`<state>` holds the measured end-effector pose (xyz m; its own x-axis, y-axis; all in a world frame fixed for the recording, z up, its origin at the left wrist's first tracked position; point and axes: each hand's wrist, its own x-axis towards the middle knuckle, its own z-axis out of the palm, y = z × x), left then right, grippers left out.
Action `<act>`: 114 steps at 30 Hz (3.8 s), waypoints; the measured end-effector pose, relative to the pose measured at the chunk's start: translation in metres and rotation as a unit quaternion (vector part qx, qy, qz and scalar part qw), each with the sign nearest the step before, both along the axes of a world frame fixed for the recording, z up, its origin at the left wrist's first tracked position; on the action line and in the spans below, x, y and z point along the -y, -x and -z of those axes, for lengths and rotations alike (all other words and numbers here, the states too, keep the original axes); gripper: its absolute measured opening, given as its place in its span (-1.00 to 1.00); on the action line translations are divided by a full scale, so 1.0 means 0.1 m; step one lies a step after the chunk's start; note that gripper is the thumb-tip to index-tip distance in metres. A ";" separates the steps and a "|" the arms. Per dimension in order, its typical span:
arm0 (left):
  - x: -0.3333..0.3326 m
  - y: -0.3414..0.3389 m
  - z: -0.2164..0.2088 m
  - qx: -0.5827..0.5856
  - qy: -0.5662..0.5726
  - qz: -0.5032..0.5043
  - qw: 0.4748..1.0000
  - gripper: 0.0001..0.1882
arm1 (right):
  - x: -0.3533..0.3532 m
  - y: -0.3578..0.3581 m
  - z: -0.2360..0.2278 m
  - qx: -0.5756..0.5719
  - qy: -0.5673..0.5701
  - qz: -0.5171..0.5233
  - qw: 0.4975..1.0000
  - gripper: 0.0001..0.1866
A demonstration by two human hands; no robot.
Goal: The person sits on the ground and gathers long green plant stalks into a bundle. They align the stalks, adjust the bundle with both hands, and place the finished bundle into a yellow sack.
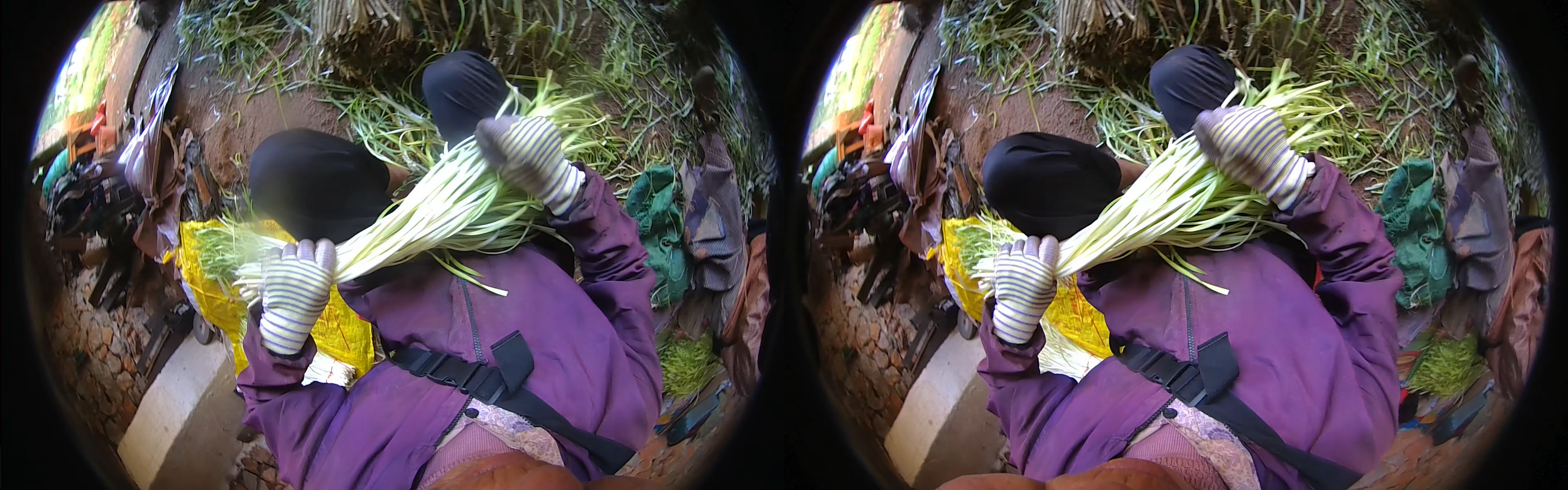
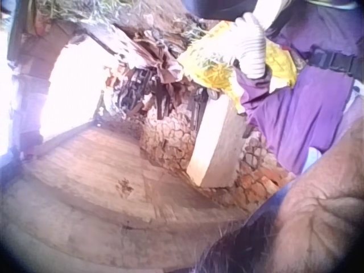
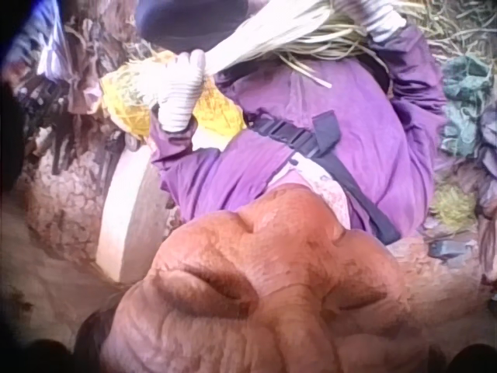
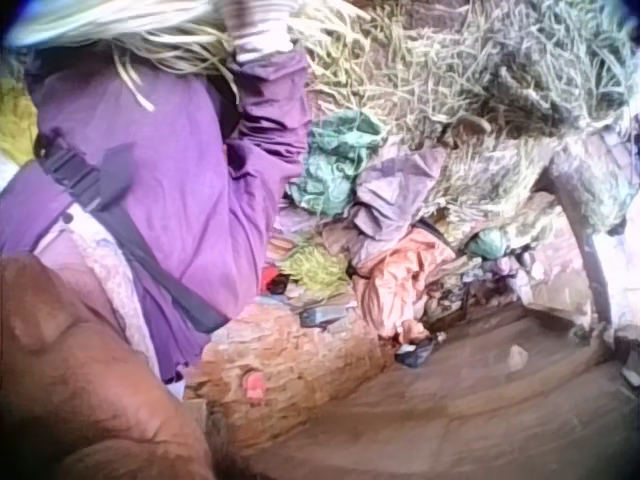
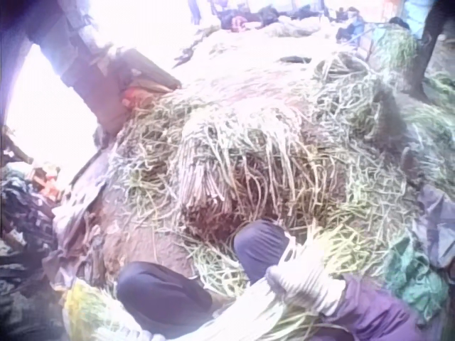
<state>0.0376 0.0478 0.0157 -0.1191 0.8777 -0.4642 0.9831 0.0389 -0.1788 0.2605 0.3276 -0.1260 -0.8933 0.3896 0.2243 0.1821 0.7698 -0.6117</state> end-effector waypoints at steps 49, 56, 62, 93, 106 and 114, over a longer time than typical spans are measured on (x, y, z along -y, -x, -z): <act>0.31 0.20 -0.06 0.554 0.022 -0.511 0.657 -0.52 | 0.07 -1.12 0.08 -0.006 0.014 0.172 0.985 -0.72; 0.34 0.12 0.21 0.591 0.028 -0.513 0.621 -0.52 | 0.12 -1.25 0.04 0.126 -0.015 0.152 0.980 -0.76; 0.49 0.16 0.39 0.597 0.058 -0.517 0.611 -0.65 | 0.04 -1.36 0.65 0.079 -0.067 0.228 0.968 -0.92; 0.45 0.27 0.39 0.569 0.108 -0.504 0.641 -0.67 | 0.18 -0.23 -0.26 -0.128 -0.183 -0.148 0.964 -0.66; 0.46 0.24 0.38 0.599 0.091 -0.507 0.613 -0.61 | 0.51 -0.37 0.11 -0.051 0.007 -0.007 0.999 -0.82; 0.50 0.30 0.35 0.608 0.095 -0.532 0.582 -0.55 | -0.25 -1.42 0.46 0.072 0.057 0.438 0.894 -0.68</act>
<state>0.0072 -0.0020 -0.0196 -0.0297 0.5262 -0.8498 -0.1751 0.8343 0.5227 0.4026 0.3529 -0.1719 -0.2510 0.9669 0.0465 0.7676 0.2281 -0.5989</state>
